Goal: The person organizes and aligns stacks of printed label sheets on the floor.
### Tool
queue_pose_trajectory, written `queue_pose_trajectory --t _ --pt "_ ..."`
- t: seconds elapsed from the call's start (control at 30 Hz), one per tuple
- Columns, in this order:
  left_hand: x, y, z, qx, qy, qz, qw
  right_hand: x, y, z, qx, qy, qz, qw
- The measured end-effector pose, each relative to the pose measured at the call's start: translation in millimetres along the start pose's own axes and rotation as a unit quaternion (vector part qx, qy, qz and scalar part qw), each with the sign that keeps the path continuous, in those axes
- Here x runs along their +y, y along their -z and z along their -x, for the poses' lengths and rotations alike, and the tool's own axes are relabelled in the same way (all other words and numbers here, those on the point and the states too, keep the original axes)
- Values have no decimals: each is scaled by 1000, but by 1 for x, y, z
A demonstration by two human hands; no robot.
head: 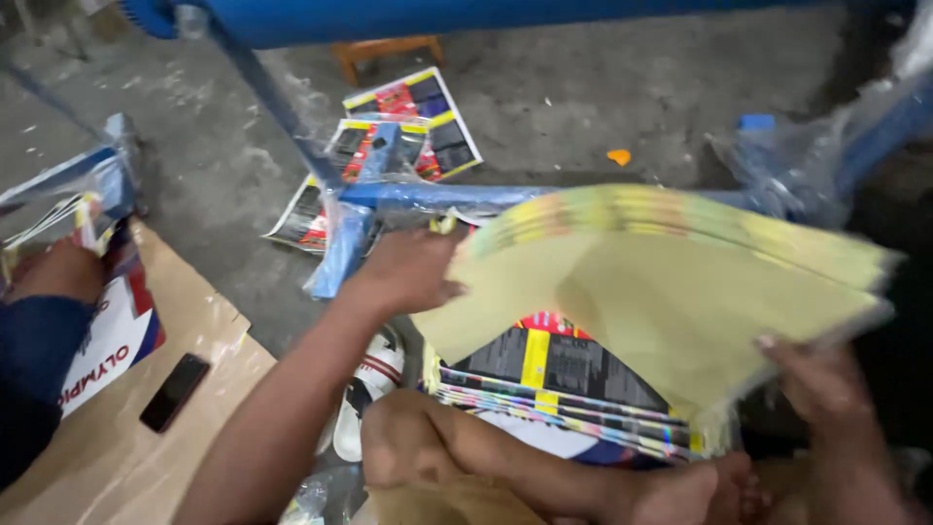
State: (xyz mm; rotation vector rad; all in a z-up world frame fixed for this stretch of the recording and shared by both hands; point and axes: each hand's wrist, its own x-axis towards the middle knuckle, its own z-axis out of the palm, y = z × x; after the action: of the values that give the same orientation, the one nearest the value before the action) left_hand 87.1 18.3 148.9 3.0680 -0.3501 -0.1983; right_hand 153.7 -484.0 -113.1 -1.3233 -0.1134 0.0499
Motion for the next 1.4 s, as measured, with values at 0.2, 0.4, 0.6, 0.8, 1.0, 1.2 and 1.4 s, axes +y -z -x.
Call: queue_pose_trajectory --t 0.2,0.4,0.6,0.8,1.0,1.2,1.4 --pt "10 -11 26 33 61 31 997 48 -20 24 144 -51 195 969" --pt "-31 -20 64 -5 110 248 963 -183 -105 -100 2 -45 469 882" --pt "-44 -232 66 -52 202 641 739 -111 -162 -161 20 237 637 733" --pt "-24 -274 82 -90 215 630 741 74 -83 47 20 -172 417 892" --pt "-4 -290 64 -136 185 604 763 63 -83 78 -15 -476 -99 874" --pt "-5 -345 65 -177 175 582 774 130 -44 71 -128 -383 245 882" --pt "46 -316 59 -101 219 351 905 15 -129 78 -73 -333 469 815"
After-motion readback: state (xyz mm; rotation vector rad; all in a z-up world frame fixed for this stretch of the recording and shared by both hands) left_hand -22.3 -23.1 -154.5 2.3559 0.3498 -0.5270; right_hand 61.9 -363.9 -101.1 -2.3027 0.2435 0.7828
